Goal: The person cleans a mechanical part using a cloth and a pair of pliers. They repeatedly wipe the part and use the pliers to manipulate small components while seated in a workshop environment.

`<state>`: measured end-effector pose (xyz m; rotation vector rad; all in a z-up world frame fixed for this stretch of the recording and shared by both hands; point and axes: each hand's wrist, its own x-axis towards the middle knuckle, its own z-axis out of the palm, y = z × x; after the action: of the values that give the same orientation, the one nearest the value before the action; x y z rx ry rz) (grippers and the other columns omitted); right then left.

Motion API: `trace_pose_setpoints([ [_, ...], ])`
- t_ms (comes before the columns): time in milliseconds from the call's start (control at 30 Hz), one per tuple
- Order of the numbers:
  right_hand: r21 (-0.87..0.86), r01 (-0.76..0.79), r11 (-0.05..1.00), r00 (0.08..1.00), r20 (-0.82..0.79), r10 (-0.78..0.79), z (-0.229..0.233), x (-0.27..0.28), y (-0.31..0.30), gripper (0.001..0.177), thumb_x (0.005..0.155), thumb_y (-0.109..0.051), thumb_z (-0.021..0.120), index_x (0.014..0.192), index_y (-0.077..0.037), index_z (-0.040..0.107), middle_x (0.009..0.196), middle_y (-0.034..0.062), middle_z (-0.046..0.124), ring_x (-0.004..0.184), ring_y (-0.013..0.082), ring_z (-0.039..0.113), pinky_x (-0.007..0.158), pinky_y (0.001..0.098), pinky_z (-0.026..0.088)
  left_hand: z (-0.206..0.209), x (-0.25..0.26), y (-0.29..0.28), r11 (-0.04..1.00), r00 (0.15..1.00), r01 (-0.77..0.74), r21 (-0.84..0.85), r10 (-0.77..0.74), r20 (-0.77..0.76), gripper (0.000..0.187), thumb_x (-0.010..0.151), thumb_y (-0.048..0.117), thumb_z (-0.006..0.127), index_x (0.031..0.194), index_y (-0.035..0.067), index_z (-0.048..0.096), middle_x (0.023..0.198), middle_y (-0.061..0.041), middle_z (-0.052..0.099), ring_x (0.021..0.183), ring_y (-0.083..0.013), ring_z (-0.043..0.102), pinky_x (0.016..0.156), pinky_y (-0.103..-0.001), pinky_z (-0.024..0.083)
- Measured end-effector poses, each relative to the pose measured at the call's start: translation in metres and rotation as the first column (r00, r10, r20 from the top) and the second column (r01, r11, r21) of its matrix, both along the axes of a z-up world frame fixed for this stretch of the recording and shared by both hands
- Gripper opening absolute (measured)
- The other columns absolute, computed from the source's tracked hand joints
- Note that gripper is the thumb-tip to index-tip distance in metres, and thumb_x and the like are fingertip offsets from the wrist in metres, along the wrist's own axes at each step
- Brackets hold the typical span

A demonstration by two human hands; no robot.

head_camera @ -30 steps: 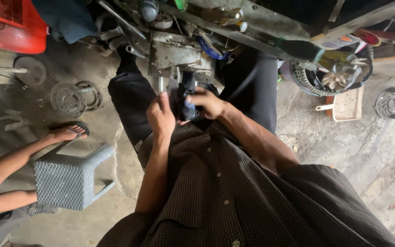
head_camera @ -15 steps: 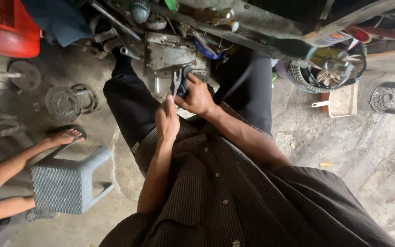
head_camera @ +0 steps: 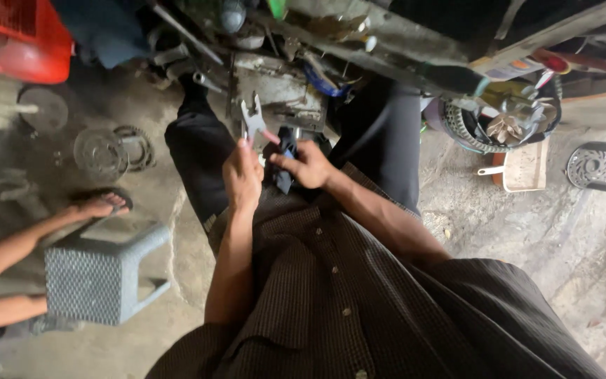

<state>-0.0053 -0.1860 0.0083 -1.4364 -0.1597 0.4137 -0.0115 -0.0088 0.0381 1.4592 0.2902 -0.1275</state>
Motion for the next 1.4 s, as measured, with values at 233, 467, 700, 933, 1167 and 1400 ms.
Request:
trace_pose_setpoints([
  [233, -0.305, 0.124, 0.944, 0.872, 0.488, 0.043, 0.012, -0.001, -0.005, 0.032, 0.105, -0.032, 0.066, 0.109, -0.001, 0.071, 0.097, 0.0208, 0.07, 0.085, 0.0352, 0.07, 0.08, 0.0409, 0.056, -0.043, 0.001, 0.013, 0.951, 0.975, -0.222, -0.215, 0.217, -0.046, 0.049, 0.106, 0.049, 0.049, 0.106, 0.004, 0.068, 0.066, 0.007, 0.037, 0.056, -0.0046, 0.036, 0.05, -0.024, 0.029],
  [467, -0.422, 0.276, 0.863, 0.831, 0.556, 0.006, 0.013, -0.004, -0.003, 0.033, 0.097, -0.031, 0.071, 0.095, 0.002, 0.07, 0.085, 0.0209, 0.066, 0.07, 0.0411, 0.067, 0.061, 0.0479, 0.054, 0.008, 0.007, 0.009, 0.526, 0.974, 0.203, -0.826, -0.198, 0.113, 0.055, 0.114, 0.036, 0.045, 0.135, -0.013, 0.057, 0.109, -0.011, 0.065, 0.1, -0.0187, 0.062, 0.091, -0.03, 0.046],
  [700, -0.425, 0.323, 0.846, 0.802, 0.598, -0.006, 0.014, -0.006, 0.002, 0.033, 0.098, -0.031, 0.069, 0.104, 0.001, 0.071, 0.091, 0.0214, 0.067, 0.072, 0.0397, 0.066, 0.064, 0.0466, 0.056, -0.013, 0.012, -0.007, 0.828, 1.0, -0.027, -0.561, 0.02, -0.019, 0.061, 0.105, 0.048, 0.053, 0.136, -0.004, 0.054, 0.128, -0.018, 0.066, 0.12, -0.0331, 0.066, 0.105, -0.046, 0.051],
  [933, -0.448, 0.309, 0.839, 0.623, 0.762, 0.178, 0.016, -0.009, -0.003, 0.035, 0.09, -0.032, 0.072, 0.099, 0.001, 0.066, 0.098, 0.023, 0.07, 0.084, 0.0404, 0.067, 0.063, 0.0443, 0.053, -0.006, 0.024, 0.014, 0.883, 0.99, -0.128, -0.452, 0.139, -0.009, 0.051, 0.105, 0.048, 0.054, 0.125, 0.001, 0.059, 0.108, -0.016, 0.068, 0.097, -0.0358, 0.07, 0.091, -0.046, 0.054],
  [1167, 0.037, 0.37, 0.928, 0.924, 0.092, -0.372, -0.016, 0.016, -0.012, 0.023, 0.108, -0.022, 0.058, 0.098, -0.001, 0.064, 0.083, -0.0009, 0.067, 0.074, 0.0087, 0.06, 0.066, 0.0278, 0.051, -0.042, 0.01, 0.045, 0.987, 0.987, 0.118, -0.108, -0.105, 0.122, 0.046, 0.119, 0.044, 0.053, 0.121, -0.002, 0.061, 0.088, 0.003, 0.046, 0.085, -0.0132, 0.05, 0.087, -0.031, 0.045],
  [1400, 0.365, 0.43, 0.826, 0.901, -0.11, -0.42, -0.062, 0.009, -0.009, 0.018, 0.111, -0.02, 0.058, 0.104, -0.003, 0.063, 0.09, -0.0048, 0.061, 0.08, 0.0066, 0.054, 0.071, 0.026, 0.047, 0.018, 0.006, 0.022, 0.975, 0.975, 0.221, -0.034, -0.222, -0.027, 0.04, 0.104, 0.04, 0.049, 0.113, 0.003, 0.064, 0.101, -0.002, 0.072, 0.095, -0.0137, 0.071, 0.089, -0.03, 0.058],
])
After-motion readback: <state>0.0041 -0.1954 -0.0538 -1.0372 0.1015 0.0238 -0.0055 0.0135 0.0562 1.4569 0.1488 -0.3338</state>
